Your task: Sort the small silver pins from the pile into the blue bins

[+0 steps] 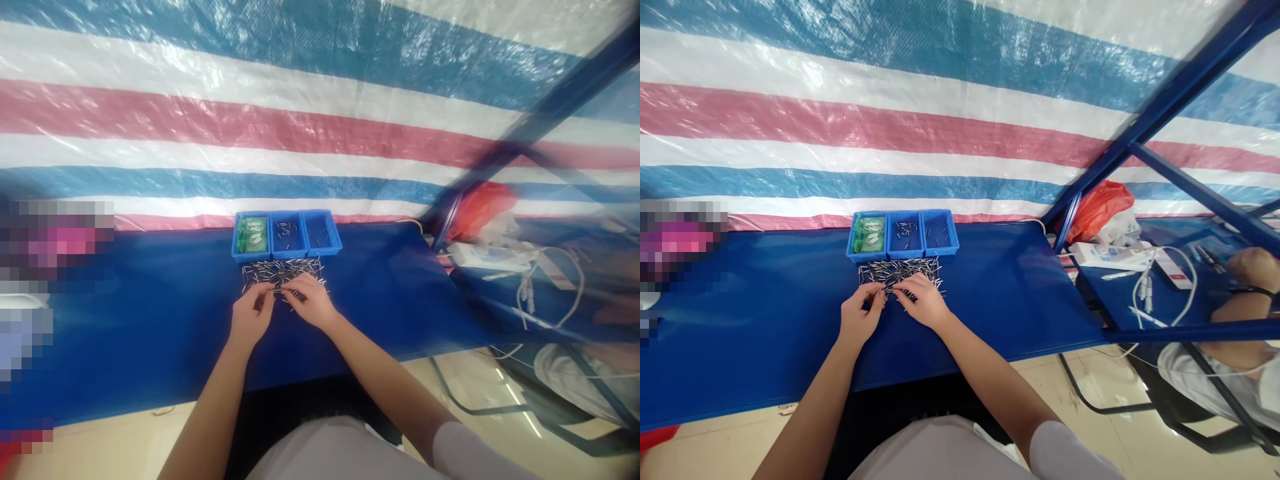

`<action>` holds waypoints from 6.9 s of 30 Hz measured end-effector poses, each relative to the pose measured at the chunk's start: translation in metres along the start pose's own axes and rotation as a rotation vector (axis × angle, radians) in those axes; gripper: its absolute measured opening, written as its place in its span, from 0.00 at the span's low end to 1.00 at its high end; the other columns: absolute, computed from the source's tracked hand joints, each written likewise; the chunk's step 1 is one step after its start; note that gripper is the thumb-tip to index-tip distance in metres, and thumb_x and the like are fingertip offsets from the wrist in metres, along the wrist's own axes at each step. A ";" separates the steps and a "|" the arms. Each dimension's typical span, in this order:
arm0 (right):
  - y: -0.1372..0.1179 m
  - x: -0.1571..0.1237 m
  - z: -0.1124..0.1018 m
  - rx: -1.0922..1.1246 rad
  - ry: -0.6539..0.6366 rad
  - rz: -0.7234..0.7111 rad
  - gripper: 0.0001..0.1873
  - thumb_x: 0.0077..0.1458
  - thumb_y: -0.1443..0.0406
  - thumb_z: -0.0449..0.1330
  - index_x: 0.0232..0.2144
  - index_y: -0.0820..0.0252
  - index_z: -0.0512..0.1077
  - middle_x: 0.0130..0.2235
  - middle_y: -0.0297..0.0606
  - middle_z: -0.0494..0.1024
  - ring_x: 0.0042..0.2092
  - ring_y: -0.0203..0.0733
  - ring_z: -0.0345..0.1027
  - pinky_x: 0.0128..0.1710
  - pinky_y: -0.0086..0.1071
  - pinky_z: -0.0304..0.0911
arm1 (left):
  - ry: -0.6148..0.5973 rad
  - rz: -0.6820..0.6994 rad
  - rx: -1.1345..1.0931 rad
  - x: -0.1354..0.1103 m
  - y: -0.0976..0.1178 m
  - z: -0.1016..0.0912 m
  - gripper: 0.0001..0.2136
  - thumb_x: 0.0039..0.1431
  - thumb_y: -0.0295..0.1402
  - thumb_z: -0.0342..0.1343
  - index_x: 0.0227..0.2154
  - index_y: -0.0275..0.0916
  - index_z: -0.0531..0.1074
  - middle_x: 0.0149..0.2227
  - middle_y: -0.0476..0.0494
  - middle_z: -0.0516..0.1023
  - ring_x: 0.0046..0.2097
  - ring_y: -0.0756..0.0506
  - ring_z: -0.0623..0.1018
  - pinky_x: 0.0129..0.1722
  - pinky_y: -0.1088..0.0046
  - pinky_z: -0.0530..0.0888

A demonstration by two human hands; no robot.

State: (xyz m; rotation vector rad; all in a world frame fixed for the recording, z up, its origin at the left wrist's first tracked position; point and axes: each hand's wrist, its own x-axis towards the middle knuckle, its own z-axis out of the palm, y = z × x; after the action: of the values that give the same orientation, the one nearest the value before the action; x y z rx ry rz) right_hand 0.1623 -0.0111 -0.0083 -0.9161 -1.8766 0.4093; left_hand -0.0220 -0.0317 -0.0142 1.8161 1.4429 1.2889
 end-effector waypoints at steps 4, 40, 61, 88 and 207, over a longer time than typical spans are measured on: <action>-0.002 0.001 -0.001 -0.004 0.002 0.020 0.06 0.61 0.66 0.61 0.40 0.56 0.77 0.35 0.38 0.80 0.39 0.41 0.72 0.43 0.37 0.71 | -0.006 0.002 0.004 0.000 -0.001 0.000 0.10 0.62 0.36 0.54 0.43 0.40 0.74 0.32 0.48 0.80 0.30 0.52 0.78 0.34 0.76 0.75; -0.001 0.001 -0.002 -0.015 -0.003 0.044 0.06 0.61 0.65 0.61 0.40 0.55 0.78 0.35 0.38 0.81 0.39 0.41 0.73 0.42 0.38 0.72 | -0.019 0.019 0.039 0.001 0.004 -0.003 0.09 0.63 0.36 0.54 0.42 0.41 0.75 0.32 0.49 0.80 0.30 0.51 0.78 0.35 0.76 0.75; -0.004 0.002 -0.004 -0.013 0.000 0.047 0.06 0.62 0.66 0.60 0.40 0.55 0.77 0.35 0.38 0.81 0.39 0.40 0.73 0.42 0.37 0.72 | -0.017 0.010 0.051 0.001 0.004 -0.002 0.09 0.62 0.35 0.54 0.41 0.41 0.75 0.32 0.50 0.79 0.29 0.52 0.77 0.34 0.77 0.75; -0.001 0.002 -0.004 -0.005 0.007 0.018 0.06 0.62 0.66 0.60 0.40 0.57 0.77 0.35 0.37 0.81 0.39 0.40 0.73 0.43 0.37 0.71 | -0.035 0.012 0.069 0.002 0.005 -0.002 0.08 0.62 0.34 0.54 0.41 0.42 0.76 0.32 0.50 0.79 0.30 0.53 0.77 0.34 0.78 0.74; 0.001 0.001 -0.005 -0.022 0.011 0.027 0.06 0.62 0.66 0.60 0.40 0.57 0.77 0.34 0.37 0.81 0.38 0.38 0.73 0.42 0.34 0.71 | -0.097 -0.005 0.094 0.004 0.011 -0.004 0.09 0.62 0.35 0.53 0.42 0.41 0.75 0.33 0.49 0.80 0.31 0.51 0.78 0.36 0.76 0.75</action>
State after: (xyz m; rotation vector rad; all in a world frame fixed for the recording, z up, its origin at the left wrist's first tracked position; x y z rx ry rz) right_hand 0.1664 -0.0102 -0.0055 -0.9577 -1.8635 0.3998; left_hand -0.0203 -0.0327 -0.0018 1.9068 1.4770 1.1314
